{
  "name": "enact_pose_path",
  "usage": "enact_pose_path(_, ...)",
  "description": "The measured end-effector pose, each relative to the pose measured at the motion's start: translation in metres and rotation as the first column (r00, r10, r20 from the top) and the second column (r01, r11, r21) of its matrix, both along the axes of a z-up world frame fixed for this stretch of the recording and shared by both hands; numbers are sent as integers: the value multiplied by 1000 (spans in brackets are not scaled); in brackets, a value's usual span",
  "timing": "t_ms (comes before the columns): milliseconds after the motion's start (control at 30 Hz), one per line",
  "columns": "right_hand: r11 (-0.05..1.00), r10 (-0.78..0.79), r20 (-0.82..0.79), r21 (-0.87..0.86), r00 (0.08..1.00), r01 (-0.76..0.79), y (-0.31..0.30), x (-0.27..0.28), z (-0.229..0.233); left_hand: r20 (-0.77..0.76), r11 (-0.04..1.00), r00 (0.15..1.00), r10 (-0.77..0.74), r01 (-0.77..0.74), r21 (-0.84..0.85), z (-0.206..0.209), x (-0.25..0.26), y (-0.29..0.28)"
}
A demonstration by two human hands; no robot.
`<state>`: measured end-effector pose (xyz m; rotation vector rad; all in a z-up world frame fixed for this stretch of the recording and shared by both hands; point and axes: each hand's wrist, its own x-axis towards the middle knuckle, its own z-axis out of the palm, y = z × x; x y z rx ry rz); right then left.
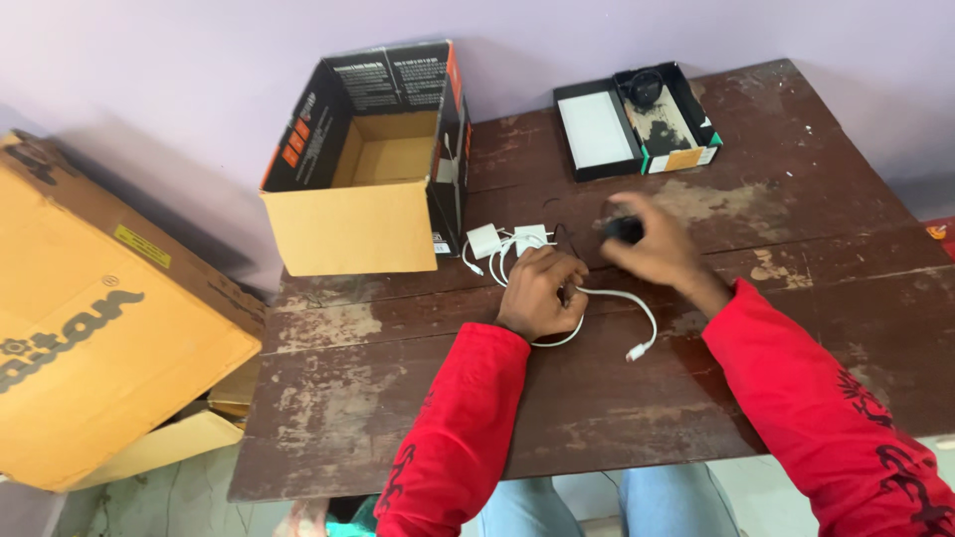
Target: The person unpacks a box containing power adapters and cables, then untangles and organizes them on a wooden table. They handle a black adapter and a white USB cable, separating and arranging the items.
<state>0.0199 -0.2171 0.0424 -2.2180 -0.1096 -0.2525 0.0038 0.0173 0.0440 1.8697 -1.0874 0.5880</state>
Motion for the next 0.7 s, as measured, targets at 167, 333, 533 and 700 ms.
enact_pose_path(167,329,-109,-11,943,994,46,-30,2,45,-47,999,998,39,-38,32,-5,7,5)
enact_pose_path(333,534,-24,422,772,906,-346,-33,-35,142,90,987,993,79,-90,134,-21,18,5)
enact_pose_path(533,483,3,526,744,851,-461,-31,-48,207,-42,973,989,144,-134,186,-26,23,7)
enact_pose_path(700,557,68,517,690,853,-462,-3,-56,207,-295,966,932,210,-244,-81,-5,12,5)
